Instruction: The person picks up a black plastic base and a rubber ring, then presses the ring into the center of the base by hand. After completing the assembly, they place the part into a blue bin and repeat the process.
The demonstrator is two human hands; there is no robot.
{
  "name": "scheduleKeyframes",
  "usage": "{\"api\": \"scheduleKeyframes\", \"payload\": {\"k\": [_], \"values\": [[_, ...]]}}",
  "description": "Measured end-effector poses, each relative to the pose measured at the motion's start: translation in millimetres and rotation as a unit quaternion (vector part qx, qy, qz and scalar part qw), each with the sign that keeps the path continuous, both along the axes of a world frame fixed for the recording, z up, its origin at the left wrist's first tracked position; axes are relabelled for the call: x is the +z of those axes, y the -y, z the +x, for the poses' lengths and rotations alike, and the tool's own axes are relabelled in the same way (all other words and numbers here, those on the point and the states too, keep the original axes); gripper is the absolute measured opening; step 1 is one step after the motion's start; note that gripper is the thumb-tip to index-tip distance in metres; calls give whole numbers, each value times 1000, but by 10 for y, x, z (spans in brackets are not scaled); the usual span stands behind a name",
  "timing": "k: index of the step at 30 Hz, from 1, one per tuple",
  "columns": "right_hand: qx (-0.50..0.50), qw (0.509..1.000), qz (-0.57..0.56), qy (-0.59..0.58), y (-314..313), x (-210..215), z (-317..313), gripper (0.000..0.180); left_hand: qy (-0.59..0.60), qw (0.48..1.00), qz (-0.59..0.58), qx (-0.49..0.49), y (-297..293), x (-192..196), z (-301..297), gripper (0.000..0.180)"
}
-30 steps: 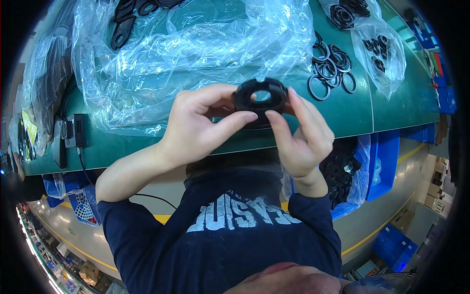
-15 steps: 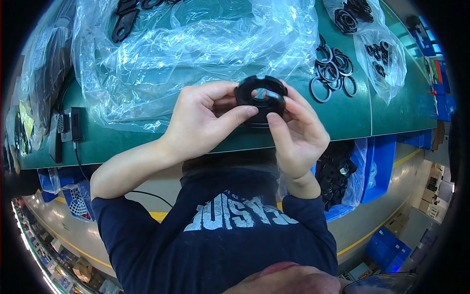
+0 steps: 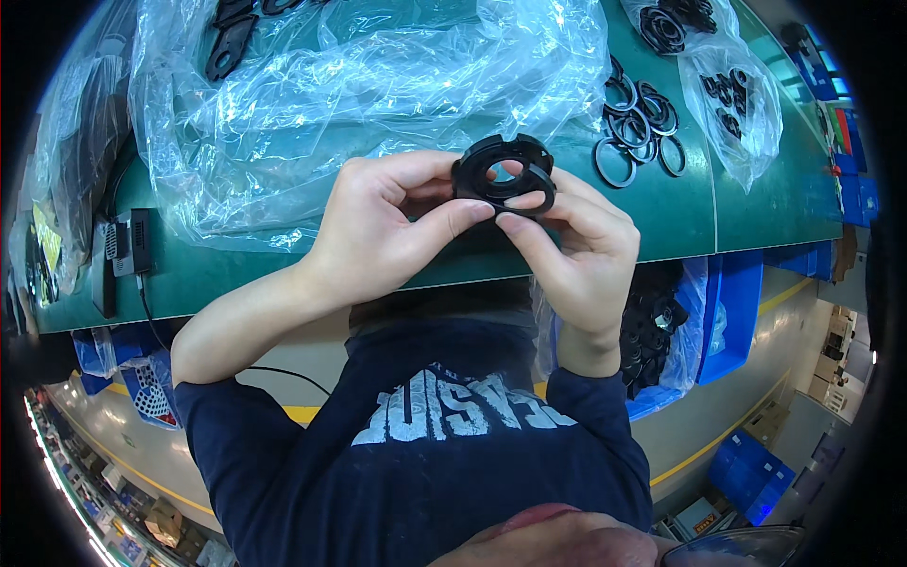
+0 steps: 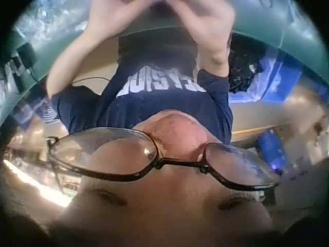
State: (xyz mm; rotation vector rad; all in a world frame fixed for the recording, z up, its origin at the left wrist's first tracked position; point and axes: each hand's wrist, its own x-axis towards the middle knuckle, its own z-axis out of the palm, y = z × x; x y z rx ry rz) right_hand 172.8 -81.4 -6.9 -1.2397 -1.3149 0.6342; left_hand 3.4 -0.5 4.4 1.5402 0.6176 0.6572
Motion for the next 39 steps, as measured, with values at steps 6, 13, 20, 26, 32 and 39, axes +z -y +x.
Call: {"api": "scheduleKeyframes", "payload": {"k": [6, 13, 20, 26, 32, 39], "values": [[-30, 995, 23, -87, 26, -46, -42, 19, -8, 1000, -23, -9, -16, 1, -27, 26], [-88, 995, 46, -16, 63, -63, -98, 20, 24, 997, -63, -23, -14, -3, 13, 22], [-90, 995, 41, -6, 62, -67, -101, 21, 37, 993, -106, -21, 16, -34, 18, 24], [-43, 985, 55, -157, 16, -126, -172, 43, 31, 992, -119, -16, 17, -52, 18, 23], [12, 983, -42, -178, 6, -1, -87, 42, 36, 996, -86, -12, 29, -79, -8, 22], [33, 986, -64, -149, -20, -22, -32, 39, -1, 996, -86, -1, 37, -24, -13, 20]]}}
